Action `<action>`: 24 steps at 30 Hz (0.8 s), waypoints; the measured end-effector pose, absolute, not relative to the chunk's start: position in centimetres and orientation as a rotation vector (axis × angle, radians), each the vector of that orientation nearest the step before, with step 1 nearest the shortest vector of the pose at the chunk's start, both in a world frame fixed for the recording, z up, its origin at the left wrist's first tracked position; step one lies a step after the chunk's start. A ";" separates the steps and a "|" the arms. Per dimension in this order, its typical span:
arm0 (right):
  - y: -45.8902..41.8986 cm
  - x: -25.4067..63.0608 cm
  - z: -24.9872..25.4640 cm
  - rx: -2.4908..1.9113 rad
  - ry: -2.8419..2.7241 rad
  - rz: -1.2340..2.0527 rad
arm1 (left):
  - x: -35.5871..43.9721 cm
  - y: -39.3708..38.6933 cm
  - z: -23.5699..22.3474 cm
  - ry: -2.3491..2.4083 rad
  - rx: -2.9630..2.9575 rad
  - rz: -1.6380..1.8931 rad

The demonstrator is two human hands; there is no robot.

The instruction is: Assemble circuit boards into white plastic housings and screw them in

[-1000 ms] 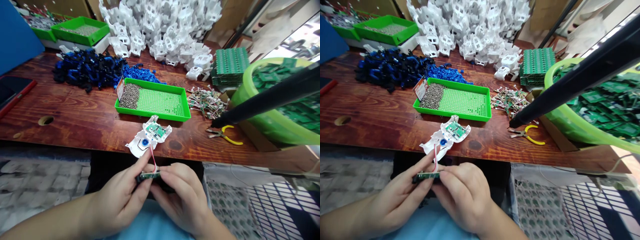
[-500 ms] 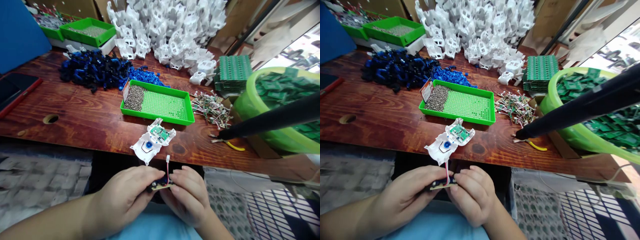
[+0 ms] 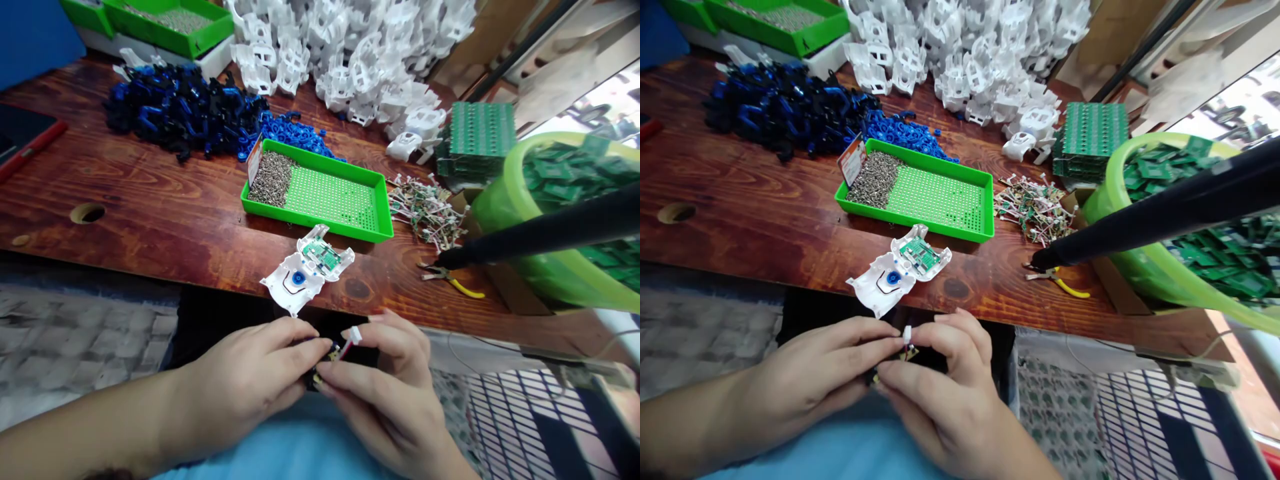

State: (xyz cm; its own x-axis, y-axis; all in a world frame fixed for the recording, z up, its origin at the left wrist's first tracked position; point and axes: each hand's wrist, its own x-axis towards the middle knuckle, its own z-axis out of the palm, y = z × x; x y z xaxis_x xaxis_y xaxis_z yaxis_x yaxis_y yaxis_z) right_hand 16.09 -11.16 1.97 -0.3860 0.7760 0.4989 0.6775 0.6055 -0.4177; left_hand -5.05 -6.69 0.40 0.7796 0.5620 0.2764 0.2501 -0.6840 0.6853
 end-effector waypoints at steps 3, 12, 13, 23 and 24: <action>-11.2 16.2 1.9 -1.142 -2.126 0.200 | -4.9 -6.7 0.5 0.596 2.304 0.606; -11.5 16.4 2.6 -1.139 -2.134 0.253 | -4.6 -7.1 0.4 0.590 2.340 0.562; -11.5 16.4 2.7 -1.141 -2.140 0.267 | -4.5 -7.1 0.4 0.588 2.352 0.551; -11.8 17.2 1.9 -1.036 -1.972 0.171 | -5.4 -7.6 -0.2 0.590 2.375 0.744; -11.7 17.6 1.7 -1.055 -1.962 0.210 | -5.4 -7.9 -0.3 0.616 2.336 0.744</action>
State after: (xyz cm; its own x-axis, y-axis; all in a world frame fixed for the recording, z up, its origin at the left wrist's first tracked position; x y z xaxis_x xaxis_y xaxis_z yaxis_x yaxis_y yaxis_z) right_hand 17.58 -11.73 1.67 -0.2584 0.7427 0.6177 0.5951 0.6261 -0.5038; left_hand -5.42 -7.85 -0.31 0.7348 0.5787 0.3537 0.2398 -0.7095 0.6627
